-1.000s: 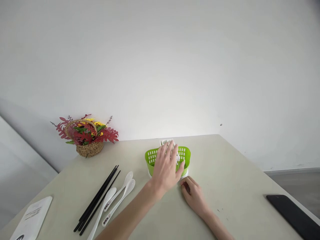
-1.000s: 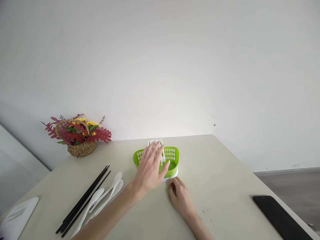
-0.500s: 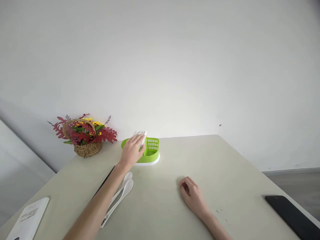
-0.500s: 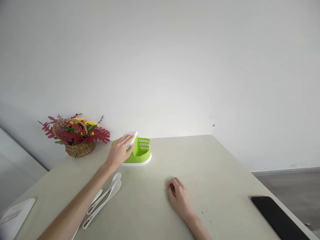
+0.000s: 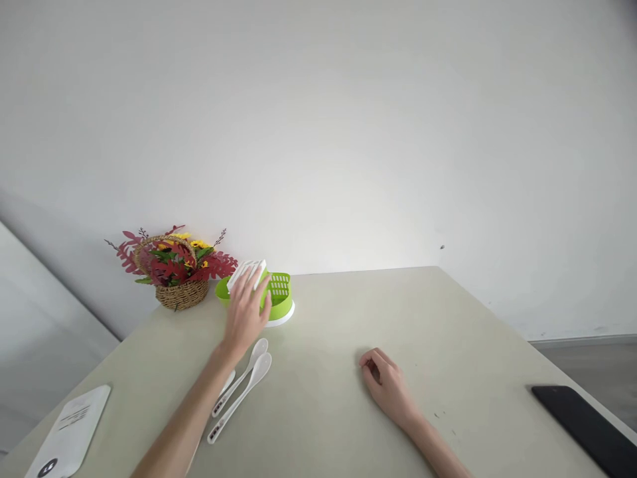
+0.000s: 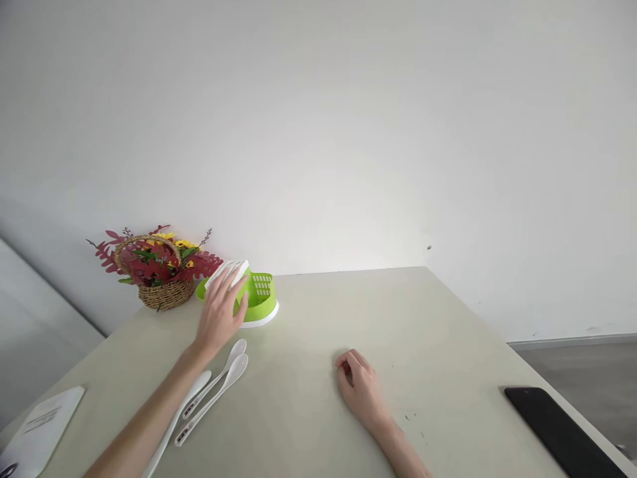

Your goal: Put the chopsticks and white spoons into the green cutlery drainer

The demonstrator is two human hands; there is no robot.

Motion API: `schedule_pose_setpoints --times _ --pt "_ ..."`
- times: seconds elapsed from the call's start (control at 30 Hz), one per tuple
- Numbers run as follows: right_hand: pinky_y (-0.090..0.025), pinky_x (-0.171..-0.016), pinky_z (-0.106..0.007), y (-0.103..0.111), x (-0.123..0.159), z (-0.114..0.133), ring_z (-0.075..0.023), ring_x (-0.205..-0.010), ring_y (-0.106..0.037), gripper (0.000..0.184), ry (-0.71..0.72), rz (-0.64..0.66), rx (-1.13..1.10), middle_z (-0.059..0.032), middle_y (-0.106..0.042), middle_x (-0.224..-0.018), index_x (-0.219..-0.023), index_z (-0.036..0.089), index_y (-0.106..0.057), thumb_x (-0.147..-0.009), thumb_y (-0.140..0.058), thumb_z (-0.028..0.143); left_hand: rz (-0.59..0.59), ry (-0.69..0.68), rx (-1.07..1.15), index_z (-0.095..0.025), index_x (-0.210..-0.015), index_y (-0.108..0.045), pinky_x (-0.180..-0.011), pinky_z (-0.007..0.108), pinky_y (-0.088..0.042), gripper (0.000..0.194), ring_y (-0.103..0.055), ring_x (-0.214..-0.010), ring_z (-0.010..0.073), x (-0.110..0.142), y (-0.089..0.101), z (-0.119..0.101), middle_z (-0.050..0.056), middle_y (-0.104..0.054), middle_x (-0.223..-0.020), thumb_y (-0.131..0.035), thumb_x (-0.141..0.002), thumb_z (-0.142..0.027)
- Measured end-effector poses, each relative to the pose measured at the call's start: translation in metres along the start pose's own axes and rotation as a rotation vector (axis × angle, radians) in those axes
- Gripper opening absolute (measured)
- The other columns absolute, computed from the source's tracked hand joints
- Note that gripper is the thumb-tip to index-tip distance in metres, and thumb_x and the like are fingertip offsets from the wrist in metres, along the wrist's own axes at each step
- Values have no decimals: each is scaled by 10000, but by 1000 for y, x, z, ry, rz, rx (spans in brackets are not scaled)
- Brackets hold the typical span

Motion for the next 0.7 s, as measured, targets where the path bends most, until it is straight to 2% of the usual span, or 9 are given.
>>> schedule_pose_setpoints --times 0.07,0.17,0.23,0.3,0.37,0.47,0.57,0.7 --pt "-419 -587 -274 0 0 0 -152 -642 -549 140 2 -4 3 -9 -652 -875 -924 257 -593 -968 -462 233 -7 -18 106 -232 -1454 -525 -1228 555 -328 441 -355 -1520 314 13 -6 -30 121 -510 -1555 -486 -1015 -233" --pt "-421 -590 -276 0 0 0 -152 -642 -549 145 1 -11 5 -11 -652 -870 -923 252 -597 -968 -460 231 83 -15 309 -251 -1399 -547 -1183 521 -398 390 -464 -1432 287 33 -23 -74 124 -544 -1487 -486 -1016 -211" --pt "-422 -593 -274 0 0 0 -151 -644 -545 146 1 -15 3 -12 -650 -871 -922 249 -595 -968 -458 230 153 29 457 -241 -1337 -575 -1147 488 -434 336 -520 -1364 270 45 -35 -96 129 -578 -1413 -476 -1018 -213" --pt "-423 -602 -273 1 0 1 -148 -641 -536 144 0 -20 0 -10 -646 -873 -924 247 -592 -969 -456 227 236 102 618 -231 -1273 -599 -1044 415 -508 286 -614 -1208 234 54 -47 -111 118 -622 -1308 -456 -1025 -233" --pt "-422 -608 -271 1 -1 2 -144 -632 -524 143 -1 -25 -1 -5 -640 -870 -926 247 -587 -969 -453 221 341 207 767 -227 -1212 -619 -841 316 -556 253 -668 -951 179 63 -60 -119 88 -667 -1167 -446 -1036 -281" --pt "-418 -618 -270 0 -2 2 -142 -633 -516 142 0 -28 1 -1 -631 -863 -923 244 -584 -962 -452 209 490 376 926 -209 -1132 -641 -593 240 -463 265 -580 -643 131 78 -75 -121 17 -667 -841 -453 -1042 -373" --pt "-419 -634 -269 1 -2 3 -145 -650 -522 134 1 -29 2 -1 -625 -860 -922 243 -589 -946 -466 195 558 479 1012 -189 -1085 -655 -542 230 -383 300 -502 -560 122 90 -83 -120 -39 -559 -640 -472 -1031 -421" --pt "-413 -626 -263 2 -2 5 -147 -657 -523 139 -3 -25 -1 1 -624 -859 -925 247 -590 -941 -469 181 552 521 1031 -182 -1058 -669 -538 236 -352 313 -466 -552 119 97 -83 -118 -52 -504 -616 -492 -1015 -437"
Point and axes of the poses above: each hand's wrist, its own x-axis away from the middle knuckle, its own y-axis out of the back of the hand, z = x × y, the point moved 3 cm from there along -x, towards the middle knuckle
